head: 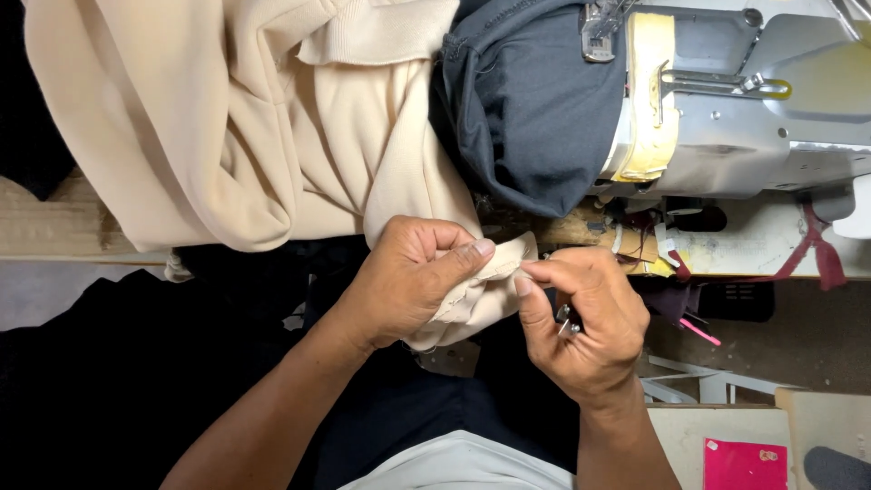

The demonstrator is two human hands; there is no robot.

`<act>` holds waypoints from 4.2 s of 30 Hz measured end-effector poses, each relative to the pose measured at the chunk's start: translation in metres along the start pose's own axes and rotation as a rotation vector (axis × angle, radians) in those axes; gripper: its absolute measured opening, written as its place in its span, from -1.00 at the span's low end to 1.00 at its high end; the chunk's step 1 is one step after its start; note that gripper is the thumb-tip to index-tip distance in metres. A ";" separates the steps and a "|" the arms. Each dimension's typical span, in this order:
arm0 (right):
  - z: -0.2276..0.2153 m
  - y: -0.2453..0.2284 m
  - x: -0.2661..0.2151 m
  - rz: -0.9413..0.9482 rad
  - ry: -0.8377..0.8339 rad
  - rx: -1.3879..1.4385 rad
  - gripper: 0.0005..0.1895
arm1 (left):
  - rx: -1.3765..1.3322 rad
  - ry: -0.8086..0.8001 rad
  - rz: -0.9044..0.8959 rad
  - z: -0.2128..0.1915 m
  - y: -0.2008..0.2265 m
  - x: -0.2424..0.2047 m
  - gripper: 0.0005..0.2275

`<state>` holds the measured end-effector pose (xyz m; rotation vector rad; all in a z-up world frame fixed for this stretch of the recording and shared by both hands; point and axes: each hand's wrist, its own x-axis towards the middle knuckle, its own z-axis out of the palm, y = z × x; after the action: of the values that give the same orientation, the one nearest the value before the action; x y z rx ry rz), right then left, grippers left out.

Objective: Using a thread clipper to remove excess threads from the seam of a garment at a sewing workstation.

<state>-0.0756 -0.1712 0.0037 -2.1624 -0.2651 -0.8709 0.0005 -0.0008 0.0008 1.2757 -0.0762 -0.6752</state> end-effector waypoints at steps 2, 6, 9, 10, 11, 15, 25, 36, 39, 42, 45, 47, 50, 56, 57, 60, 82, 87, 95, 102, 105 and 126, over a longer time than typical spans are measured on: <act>-0.001 -0.003 0.004 -0.072 -0.038 -0.030 -0.95 | 0.009 0.010 -0.006 0.000 -0.004 0.001 -0.82; -0.001 -0.003 0.014 -0.185 -0.087 -0.097 -0.96 | 0.010 0.011 -0.006 -0.003 -0.005 0.004 -0.82; -0.002 -0.002 0.020 -0.263 -0.165 -0.128 -0.96 | 0.013 0.008 -0.008 -0.004 -0.005 0.004 -0.82; -0.002 -0.003 0.023 -0.284 -0.193 -0.122 -0.98 | 0.040 0.005 -0.037 -0.004 -0.004 0.004 -0.82; -0.002 -0.004 0.025 -0.305 -0.222 -0.116 -0.99 | 0.067 0.002 -0.066 -0.005 -0.003 0.004 -0.82; 0.000 -0.003 0.026 -0.377 -0.264 -0.165 -1.00 | 0.107 -0.002 -0.056 -0.008 -0.011 0.009 -0.82; 0.010 -0.004 0.028 -0.392 -0.272 -0.229 -0.96 | 0.195 -0.034 -0.072 -0.014 -0.006 0.010 -0.82; 0.012 0.013 0.017 -0.178 -0.122 -0.099 -0.94 | 0.053 -0.101 -0.084 -0.017 -0.014 0.010 -0.85; 0.007 0.020 0.006 -0.074 -0.055 -0.128 -0.94 | 0.010 -0.107 -0.077 -0.017 -0.015 0.009 -0.85; 0.005 0.008 -0.001 0.009 -0.008 -0.205 -0.97 | -0.048 -0.098 -0.076 -0.015 -0.012 0.004 -0.85; 0.003 -0.017 -0.005 0.295 -0.158 -0.127 -0.38 | -0.094 -0.136 0.063 -0.010 -0.014 -0.001 -0.83; 0.003 -0.024 -0.009 0.298 -0.117 -0.122 -0.57 | -0.012 -0.044 0.114 -0.003 -0.016 -0.002 -0.77; 0.003 -0.026 -0.010 0.271 -0.064 -0.183 -0.63 | 0.072 -0.004 0.180 0.005 -0.013 -0.003 -0.79; 0.004 -0.021 -0.008 0.215 -0.033 -0.159 -0.67 | 0.114 -0.006 0.225 0.011 -0.010 -0.004 -0.82; 0.004 -0.022 -0.008 0.217 -0.029 -0.153 -0.67 | 0.121 -0.004 0.225 0.012 -0.011 -0.004 -0.82; 0.002 -0.024 -0.006 0.242 -0.037 -0.160 -0.69 | 0.091 -0.013 0.216 0.013 -0.013 -0.003 -0.81; 0.006 -0.020 -0.002 0.248 -0.084 -0.159 -0.69 | 0.129 -0.020 0.251 0.010 -0.013 -0.002 -0.82; 0.008 -0.018 -0.002 0.261 -0.071 -0.133 -0.68 | 0.139 -0.026 0.253 0.011 -0.012 -0.002 -0.82; 0.002 -0.002 -0.016 0.398 0.064 0.084 -0.67 | 0.188 -0.011 0.207 0.009 -0.011 -0.001 -0.82; -0.002 0.004 -0.006 0.305 -0.062 0.036 -0.68 | 0.189 -0.035 0.208 0.007 -0.011 0.000 -0.82; -0.001 0.004 0.002 0.154 -0.100 -0.023 -0.80 | 0.223 -0.035 0.242 0.007 -0.011 0.001 -0.82; -0.003 0.041 -0.021 0.476 0.083 0.152 -0.93 | 0.054 -0.040 0.249 0.009 -0.020 0.004 -0.85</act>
<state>-0.0742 -0.1992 -0.0333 -1.9243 0.2141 -0.6391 -0.0082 -0.0128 -0.0154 1.2790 -0.2831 -0.4860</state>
